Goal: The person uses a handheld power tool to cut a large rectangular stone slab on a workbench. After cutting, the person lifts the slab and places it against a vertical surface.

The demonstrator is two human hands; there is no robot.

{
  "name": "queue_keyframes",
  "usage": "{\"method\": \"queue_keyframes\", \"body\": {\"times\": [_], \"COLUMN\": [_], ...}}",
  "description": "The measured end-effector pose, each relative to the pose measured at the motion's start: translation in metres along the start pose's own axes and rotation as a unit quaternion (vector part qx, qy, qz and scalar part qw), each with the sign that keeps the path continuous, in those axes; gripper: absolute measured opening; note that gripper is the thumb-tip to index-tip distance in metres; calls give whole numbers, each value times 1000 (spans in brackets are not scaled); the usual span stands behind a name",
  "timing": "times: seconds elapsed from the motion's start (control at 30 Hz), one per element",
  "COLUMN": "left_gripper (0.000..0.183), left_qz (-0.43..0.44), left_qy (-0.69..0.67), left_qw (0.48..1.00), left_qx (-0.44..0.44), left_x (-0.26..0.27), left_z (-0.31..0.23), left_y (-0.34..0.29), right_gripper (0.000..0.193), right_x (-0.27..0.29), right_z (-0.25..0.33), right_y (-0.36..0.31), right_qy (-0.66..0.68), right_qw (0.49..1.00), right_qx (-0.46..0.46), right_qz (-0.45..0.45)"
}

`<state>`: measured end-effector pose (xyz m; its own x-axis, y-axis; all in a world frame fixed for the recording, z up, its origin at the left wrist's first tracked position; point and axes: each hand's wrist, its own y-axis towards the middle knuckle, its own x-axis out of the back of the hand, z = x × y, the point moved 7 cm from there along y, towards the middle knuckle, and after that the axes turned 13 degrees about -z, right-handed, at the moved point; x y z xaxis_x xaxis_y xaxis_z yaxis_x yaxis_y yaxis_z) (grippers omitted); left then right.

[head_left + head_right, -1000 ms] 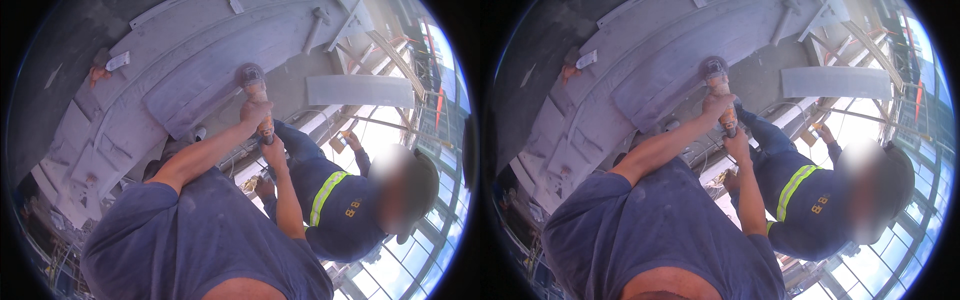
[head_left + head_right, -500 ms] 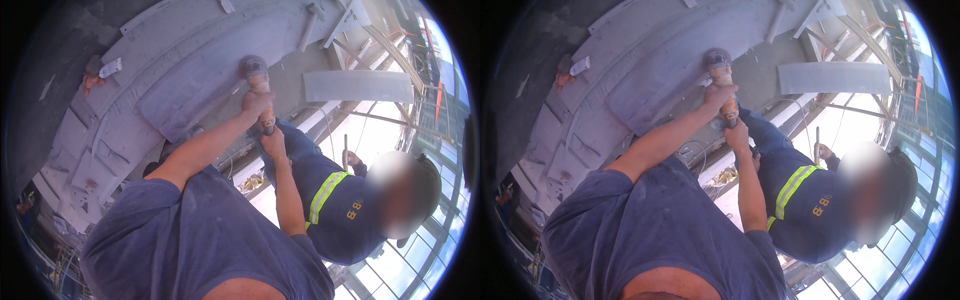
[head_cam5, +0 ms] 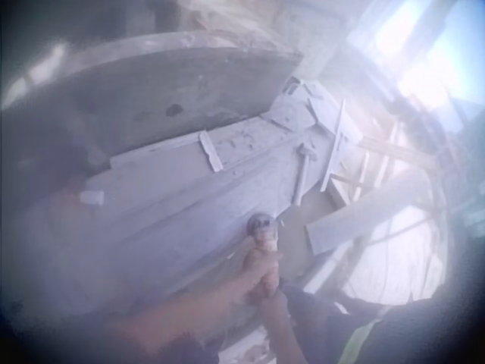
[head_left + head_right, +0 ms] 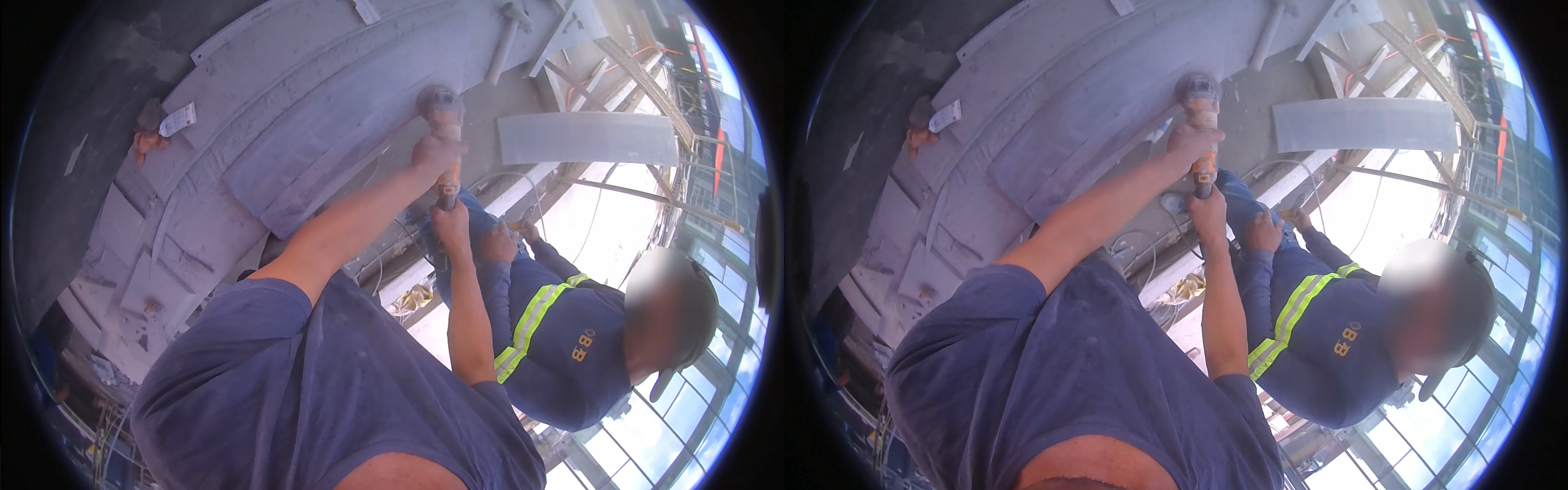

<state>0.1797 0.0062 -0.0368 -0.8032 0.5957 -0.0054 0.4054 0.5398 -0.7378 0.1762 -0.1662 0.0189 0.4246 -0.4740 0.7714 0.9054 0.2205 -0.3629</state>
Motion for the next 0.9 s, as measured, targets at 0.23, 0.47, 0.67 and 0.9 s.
{"method": "queue_keyframes", "body": {"times": [0.23,0.47,0.67,0.9], "left_gripper": [61,60,53,52], "left_qz": [-93,5,12,-38], "left_qy": [47,40,60,73], "left_qw": [994,999,997,997], "left_qx": [21,13,-39,4], "left_x": [30,3,51,132], "left_z": [14,10,56,129], "left_y": [-25,-1,-85,-133], "right_gripper": [44,39,48,39], "right_x": [-4,-4,-25,-49], "right_z": [-19,-1,-38,-57], "right_y": [-15,-29,-129,-226], "right_qy": [-20,-10,198,131], "right_qw": [999,999,977,988], "right_qx": [-8,1,-54,-30], "right_qz": [50,-42,64,76]}}
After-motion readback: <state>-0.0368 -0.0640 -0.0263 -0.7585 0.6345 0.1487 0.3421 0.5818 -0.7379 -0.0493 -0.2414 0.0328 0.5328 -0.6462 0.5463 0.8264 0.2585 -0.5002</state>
